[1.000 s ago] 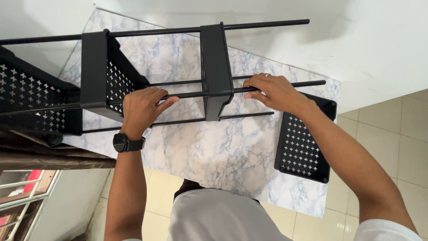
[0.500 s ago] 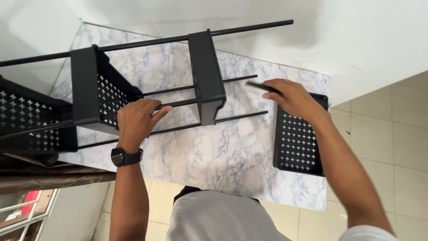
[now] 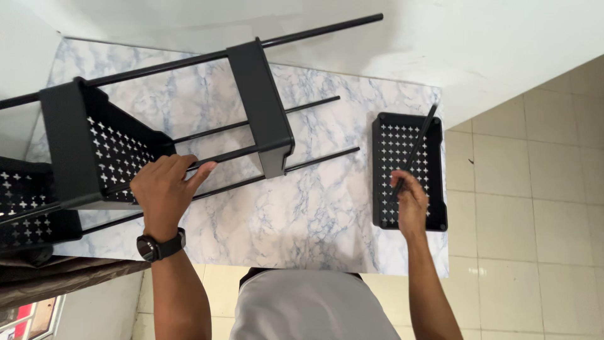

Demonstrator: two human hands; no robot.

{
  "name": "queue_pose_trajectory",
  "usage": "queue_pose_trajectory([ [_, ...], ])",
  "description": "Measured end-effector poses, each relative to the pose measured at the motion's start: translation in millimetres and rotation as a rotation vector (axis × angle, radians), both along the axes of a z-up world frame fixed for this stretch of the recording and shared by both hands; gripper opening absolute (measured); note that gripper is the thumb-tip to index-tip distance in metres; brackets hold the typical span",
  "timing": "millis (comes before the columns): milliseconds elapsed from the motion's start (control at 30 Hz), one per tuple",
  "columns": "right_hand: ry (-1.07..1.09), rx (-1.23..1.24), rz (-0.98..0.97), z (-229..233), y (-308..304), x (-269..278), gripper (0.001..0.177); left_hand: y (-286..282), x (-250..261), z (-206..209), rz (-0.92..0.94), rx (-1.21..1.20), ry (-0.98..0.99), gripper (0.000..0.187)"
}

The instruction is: The person disassembles a black plastic rolling cart by removing its trays and metal rods. They lift the cart, flip it, and systematically detach each component, placing the removed parts on the table.

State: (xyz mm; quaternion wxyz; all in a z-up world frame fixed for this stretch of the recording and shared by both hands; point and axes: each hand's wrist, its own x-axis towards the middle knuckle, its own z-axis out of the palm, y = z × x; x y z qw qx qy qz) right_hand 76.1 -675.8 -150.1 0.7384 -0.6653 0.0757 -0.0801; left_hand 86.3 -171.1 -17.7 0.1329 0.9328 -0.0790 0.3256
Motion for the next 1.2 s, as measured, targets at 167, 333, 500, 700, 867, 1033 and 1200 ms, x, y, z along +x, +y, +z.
queue_pose_trajectory([
  [167,0.186,-0.446,-0.133,-59,-29,-17,0.021,1,0,-5,0.001,-0.002,0.008,0.041],
  [333,0.021,-1.064,-0.151,-102,-64,-24,0.022,0,1,-2,-0.015,-0.021,-0.009,0.04],
  [500,0.114,-1.279,-0.176,-121,-80,-16,0.023,-2,-2,4,-0.026,-0.034,-0.017,0.037],
  [700,0.248,-1.411,-0.236,-114,-76,-1,0.025,-5,-2,10,-0.021,-0.04,-0.021,0.037],
  [867,0.471,-1.442,-0.246,-105,-64,14,0.025,-4,0,8,-0.054,-0.081,-0.042,0.039],
  [1033,0.658,-1.372,-0.201,-101,-51,23,0.028,-2,-1,4,-0.071,-0.109,-0.061,0.038],
  [1200,0.282,-1.351,-0.297,-102,-22,22,0.021,-2,-1,6,-0.062,-0.118,-0.01,0.037],
])
